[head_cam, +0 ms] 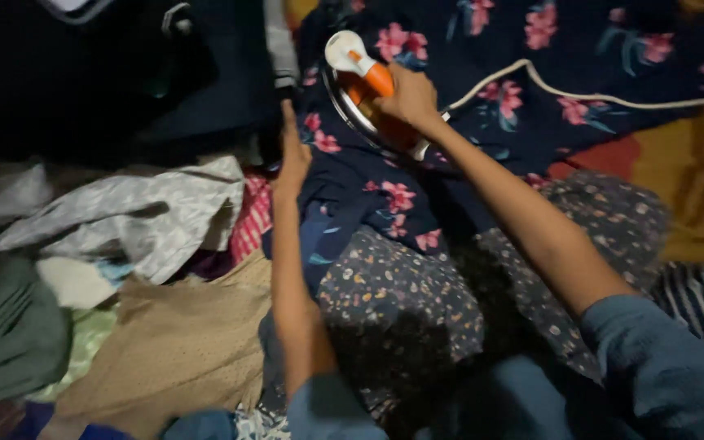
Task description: Iron a dark blue dress with pink floral patterns using an electric iron.
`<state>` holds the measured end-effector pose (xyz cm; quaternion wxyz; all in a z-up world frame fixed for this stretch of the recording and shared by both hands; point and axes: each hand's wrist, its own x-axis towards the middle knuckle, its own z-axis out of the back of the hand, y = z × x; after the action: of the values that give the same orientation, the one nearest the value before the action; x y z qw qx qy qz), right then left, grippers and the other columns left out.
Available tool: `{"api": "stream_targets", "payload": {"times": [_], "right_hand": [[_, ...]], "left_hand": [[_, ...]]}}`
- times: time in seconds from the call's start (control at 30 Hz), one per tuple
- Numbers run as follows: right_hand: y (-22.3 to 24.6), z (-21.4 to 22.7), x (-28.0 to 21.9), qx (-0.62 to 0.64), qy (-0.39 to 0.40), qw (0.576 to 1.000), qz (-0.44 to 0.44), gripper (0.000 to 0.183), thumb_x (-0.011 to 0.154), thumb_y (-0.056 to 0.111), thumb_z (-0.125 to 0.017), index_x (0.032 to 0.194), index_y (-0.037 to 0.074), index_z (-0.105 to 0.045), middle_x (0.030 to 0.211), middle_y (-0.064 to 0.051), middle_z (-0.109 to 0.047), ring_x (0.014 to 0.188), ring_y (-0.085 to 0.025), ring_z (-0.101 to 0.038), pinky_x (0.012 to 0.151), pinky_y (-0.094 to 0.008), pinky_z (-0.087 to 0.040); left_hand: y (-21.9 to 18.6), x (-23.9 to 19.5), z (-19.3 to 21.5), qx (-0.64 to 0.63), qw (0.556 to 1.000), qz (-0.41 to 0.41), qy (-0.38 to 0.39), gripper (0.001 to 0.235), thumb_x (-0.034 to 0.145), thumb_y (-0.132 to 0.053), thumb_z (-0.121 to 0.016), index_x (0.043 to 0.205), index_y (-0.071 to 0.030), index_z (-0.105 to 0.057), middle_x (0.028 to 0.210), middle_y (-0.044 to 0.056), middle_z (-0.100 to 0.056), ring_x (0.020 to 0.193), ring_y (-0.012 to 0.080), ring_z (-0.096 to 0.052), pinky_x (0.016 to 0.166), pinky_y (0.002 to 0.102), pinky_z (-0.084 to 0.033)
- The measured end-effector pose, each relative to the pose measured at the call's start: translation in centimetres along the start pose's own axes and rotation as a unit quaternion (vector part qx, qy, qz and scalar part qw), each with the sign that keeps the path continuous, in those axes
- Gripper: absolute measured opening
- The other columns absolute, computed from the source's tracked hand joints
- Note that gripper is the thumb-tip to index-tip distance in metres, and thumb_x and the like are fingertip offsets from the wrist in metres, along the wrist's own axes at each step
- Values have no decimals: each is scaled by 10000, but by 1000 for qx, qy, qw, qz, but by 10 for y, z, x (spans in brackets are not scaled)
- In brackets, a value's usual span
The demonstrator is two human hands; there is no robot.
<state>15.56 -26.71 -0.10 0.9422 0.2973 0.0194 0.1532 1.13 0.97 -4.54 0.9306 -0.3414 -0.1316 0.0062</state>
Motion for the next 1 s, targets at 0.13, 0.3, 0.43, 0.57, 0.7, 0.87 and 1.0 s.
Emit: {"api": "stream_targets", "payload": {"times": [0.13, 0.3, 0.43, 0.57, 0.7, 0.87, 1.0], "right_hand": [[-38, 18, -45, 61, 20, 997, 51, 614, 779, 568, -863, 1148, 106, -699, 918, -203, -741, 835, -417, -726, 750, -504, -565], [-40, 43, -104, 202, 41, 977, 60, 486, 998, 456, -628, 1219, 23, -637, 912, -219, -726, 839, -391, -749, 718, -456, -556], [-41, 41, -129, 192, -39, 979, -50, 472, 1023, 455, -596, 1224, 30, -641, 891, -237, -720, 840, -424, -721, 724, -477, -546], [-52, 37, -136, 197, -149, 964, -103, 421, 1044, 421, -613, 1181, 24, -640, 897, -246, -722, 840, -414, -735, 702, -481, -552], [-54, 38, -116, 161, -197, 965, -59, 394, 1033, 399, -659, 1129, 18, -644, 895, -246, -727, 807, -409, -733, 657, -467, -556], [-51, 46, -70, 157, -155, 973, -65, 412, 1024, 415, -646, 1155, 25, -650, 816, -235, -719, 751, -400, -736, 649, -484, -548], [-73, 24, -16, 101, -188, 977, -17, 438, 1040, 461, -638, 1136, 34, -653, 852, -253, -723, 786, -444, -718, 657, -527, -545]], "left_hand": [[-6, 2, 3, 8, 992, -113, -48, 1052, 782, 141, -529, 1688, -94, -49, 1526, 324, -468, 1260, 471, -582, 1067, 458, -479], [-28, 1, 17, 63, 997, 41, 30, 997, 838, 63, -571, 1677, -80, -51, 1363, 293, -572, 1055, 404, -616, 955, 440, -498], [-16, 4, 9, 58, 998, 18, 22, 1019, 815, 70, -568, 1674, -77, -39, 1359, 305, -561, 1101, 415, -605, 997, 439, -486], [-20, 2, 9, 57, 997, -43, -15, 1061, 785, 100, -566, 1678, -80, -21, 1490, 331, -475, 1294, 444, -546, 1112, 430, -430], [-18, -1, 9, -7, 1000, 5, 14, 1034, 792, 121, -522, 1671, -72, -12, 1588, 338, -397, 1322, 420, -536, 1119, 385, -426], [-29, -2, 20, 35, 999, -6, -2, 1033, 800, 108, -550, 1676, -92, -38, 1556, 326, -422, 1293, 420, -543, 1096, 386, -441], [-29, 2, 16, 38, 996, 72, 36, 989, 848, 87, -547, 1687, -115, -64, 1444, 276, -534, 1145, 386, -607, 1028, 392, -482]]}}
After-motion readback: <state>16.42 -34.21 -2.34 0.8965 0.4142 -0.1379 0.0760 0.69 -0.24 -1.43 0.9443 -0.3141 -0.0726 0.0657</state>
